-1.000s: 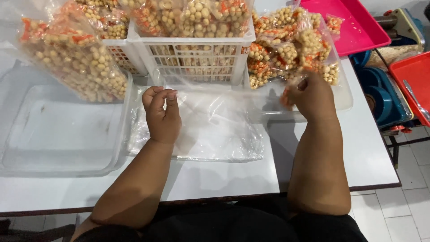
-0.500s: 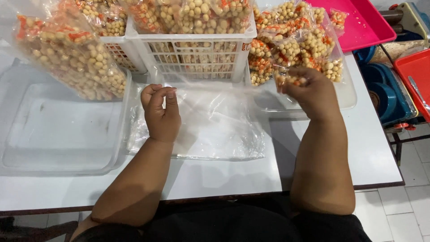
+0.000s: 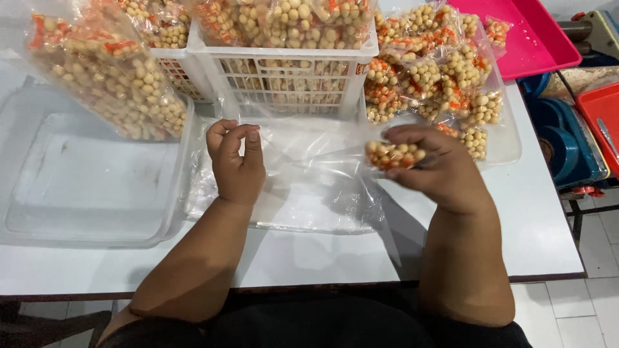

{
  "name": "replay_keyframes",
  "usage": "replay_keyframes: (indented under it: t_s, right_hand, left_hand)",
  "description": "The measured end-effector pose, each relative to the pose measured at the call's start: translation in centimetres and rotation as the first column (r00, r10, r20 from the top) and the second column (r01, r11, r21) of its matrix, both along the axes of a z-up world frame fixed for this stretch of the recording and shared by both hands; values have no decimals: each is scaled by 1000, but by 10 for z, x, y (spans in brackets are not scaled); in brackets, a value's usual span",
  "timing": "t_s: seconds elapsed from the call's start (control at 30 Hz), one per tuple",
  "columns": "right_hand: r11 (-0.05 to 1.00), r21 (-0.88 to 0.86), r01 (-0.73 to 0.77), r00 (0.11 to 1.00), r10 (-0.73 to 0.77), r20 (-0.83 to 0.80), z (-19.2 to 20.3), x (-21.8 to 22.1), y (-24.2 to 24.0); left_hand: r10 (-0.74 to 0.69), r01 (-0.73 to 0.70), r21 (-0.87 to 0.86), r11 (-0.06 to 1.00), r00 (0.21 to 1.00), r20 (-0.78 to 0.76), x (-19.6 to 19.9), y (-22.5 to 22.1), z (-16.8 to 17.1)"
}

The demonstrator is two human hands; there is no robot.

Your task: The person packs small round food items into clear plastic bags, seals them, and places them into white baskets. The person also opens new plastic bags and continues filling them with the same items.

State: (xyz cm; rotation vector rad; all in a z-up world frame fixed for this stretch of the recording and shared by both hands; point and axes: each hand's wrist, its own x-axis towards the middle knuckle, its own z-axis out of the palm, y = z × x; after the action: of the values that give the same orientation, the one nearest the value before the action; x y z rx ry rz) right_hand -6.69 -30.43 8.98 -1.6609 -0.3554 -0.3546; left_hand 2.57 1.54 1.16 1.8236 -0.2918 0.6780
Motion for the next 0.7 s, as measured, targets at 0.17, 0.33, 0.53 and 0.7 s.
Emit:
replay_keyframes:
  t_s: [0.17,0.33,0.53,0.7]
  right_hand:
    - [892,-372,257,966,-228,121,10,-6,13]
    - [778,-395,489,871,-417,260,7,-16,0]
    - [887,-418,195,981,-180,75,37,-28,21]
    - [842,-540,18,998,-44,-35,44,-23,35]
  left_hand:
    - [-15,15,-2,1000,1000,-22,-3,-2,4]
    - [-8,8,4,1000,1000,-22,-4,-2,7]
    - [-29,30,57,998,1000,-8,-7,-2,6]
    - [-99,100,85,991,995,-14,-14,-5,6]
